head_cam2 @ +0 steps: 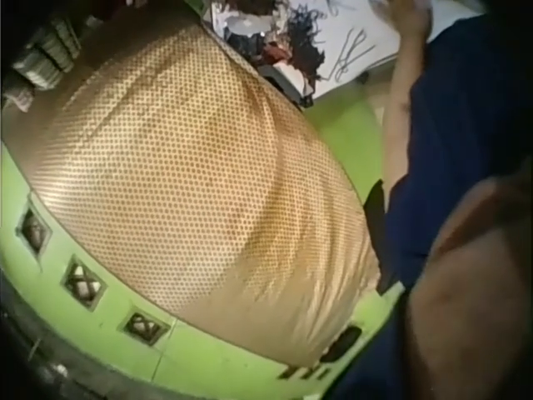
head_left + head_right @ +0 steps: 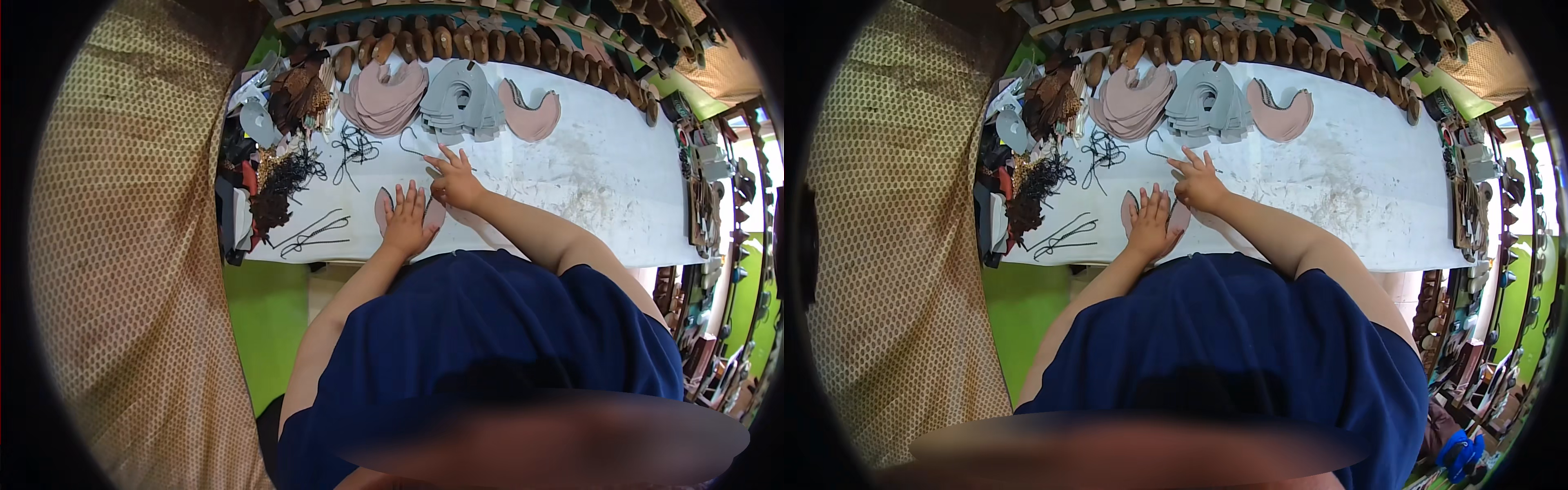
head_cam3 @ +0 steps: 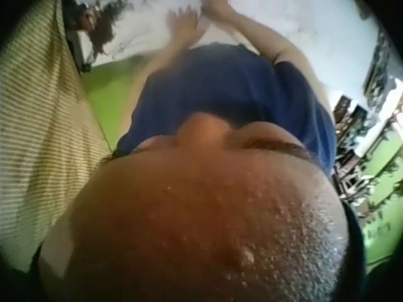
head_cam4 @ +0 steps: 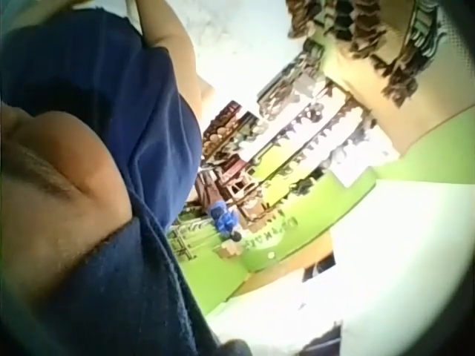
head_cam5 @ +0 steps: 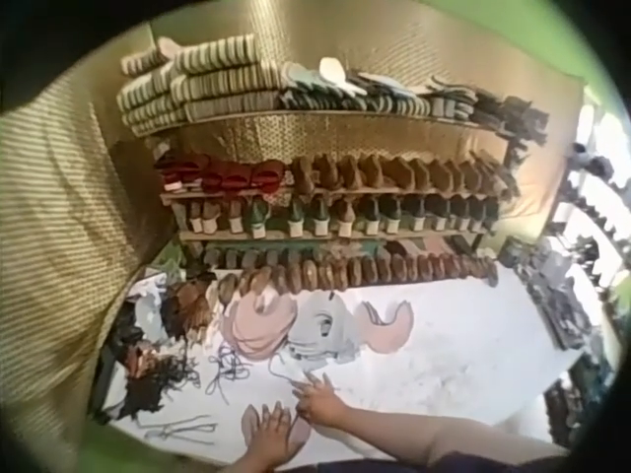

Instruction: Applying adhesive to various shoe component pieces using a brush at a manufacturing workbench.

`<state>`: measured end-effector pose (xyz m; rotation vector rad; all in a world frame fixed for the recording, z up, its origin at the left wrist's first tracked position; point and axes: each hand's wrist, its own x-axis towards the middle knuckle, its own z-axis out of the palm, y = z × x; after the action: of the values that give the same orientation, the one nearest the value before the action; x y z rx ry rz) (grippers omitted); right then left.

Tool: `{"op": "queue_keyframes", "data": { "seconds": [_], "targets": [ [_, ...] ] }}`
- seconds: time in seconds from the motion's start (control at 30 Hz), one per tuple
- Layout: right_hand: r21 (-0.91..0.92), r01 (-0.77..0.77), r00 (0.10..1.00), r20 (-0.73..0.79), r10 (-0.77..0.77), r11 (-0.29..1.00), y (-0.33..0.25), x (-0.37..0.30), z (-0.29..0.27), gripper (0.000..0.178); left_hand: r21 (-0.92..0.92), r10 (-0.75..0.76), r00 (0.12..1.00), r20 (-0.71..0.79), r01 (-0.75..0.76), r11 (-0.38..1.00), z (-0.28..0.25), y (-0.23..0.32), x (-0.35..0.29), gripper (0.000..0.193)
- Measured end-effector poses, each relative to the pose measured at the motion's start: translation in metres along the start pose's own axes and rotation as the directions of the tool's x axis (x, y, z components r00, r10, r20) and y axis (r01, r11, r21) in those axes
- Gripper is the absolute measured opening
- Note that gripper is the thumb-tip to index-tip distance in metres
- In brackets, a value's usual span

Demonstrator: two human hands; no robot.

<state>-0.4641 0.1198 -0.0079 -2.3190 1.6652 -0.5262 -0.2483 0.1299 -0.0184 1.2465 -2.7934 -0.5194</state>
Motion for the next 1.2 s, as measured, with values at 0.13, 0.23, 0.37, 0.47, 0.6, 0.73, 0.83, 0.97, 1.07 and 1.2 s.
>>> {"op": "queue_keyframes", "data": {
  "seconds": [0.13,0.23,0.37,0.47,0.6,0.73,0.83,0.97,1.07,1.2],
  "targets": [
    [0.01,0.002,1.0,-0.007,-0.002,1.0,0.003,-0.001,0.003,0.007,-0.02,0.02,0.999,0.026,-0.019,1.0,-0.003,0.001,0.001,0.09],
    [0.023,-0.012,1.0,0.009,0.011,1.0,0.001,-0.004,0.002,0.005,0.002,0.005,0.998,0.069,-0.005,1.0,-0.005,0.003,0.0,0.089],
    [0.053,-0.016,0.999,-0.048,0.019,0.998,0.002,-0.007,0.004,0.004,0.006,0.011,0.998,0.062,-0.011,1.0,-0.006,0.002,0.0,0.088],
    [0.099,-0.026,0.992,-0.121,0.038,0.995,0.005,-0.008,0.008,0.006,0.02,0.011,0.996,0.091,-0.013,1.0,-0.009,0.003,0.001,0.087],
    [0.12,-0.021,0.99,-0.133,0.037,0.992,0.005,-0.009,0.003,0.009,0.03,0.006,0.997,0.081,-0.008,1.0,-0.007,0.002,0.0,0.087],
    [0.076,0.008,0.999,-0.05,-0.004,0.997,0.0,-0.01,-0.003,0.009,0.005,0.031,0.999,0.009,-0.031,1.0,-0.005,0.001,0.0,0.085],
    [0.019,0.02,1.0,-0.011,-0.02,1.0,0.0,-0.01,0.001,0.007,0.011,0.038,0.999,0.003,-0.038,0.999,-0.005,0.001,-0.001,0.084],
    [-0.016,0.019,1.0,-0.003,-0.019,1.0,-0.003,-0.007,0.004,0.01,0.017,0.04,0.999,0.011,-0.04,0.999,-0.004,0.0,-0.001,0.082],
    [-0.027,0.026,0.999,-0.022,-0.027,0.999,-0.001,-0.007,0.009,0.012,0.006,0.048,0.999,0.01,-0.048,0.999,-0.005,0.0,-0.001,0.077],
    [-0.045,0.015,0.999,-0.049,-0.017,0.999,0.0,-0.007,0.014,0.011,0.037,0.051,0.998,0.046,-0.052,0.998,-0.009,0.003,0.001,0.07]
  ]
}}
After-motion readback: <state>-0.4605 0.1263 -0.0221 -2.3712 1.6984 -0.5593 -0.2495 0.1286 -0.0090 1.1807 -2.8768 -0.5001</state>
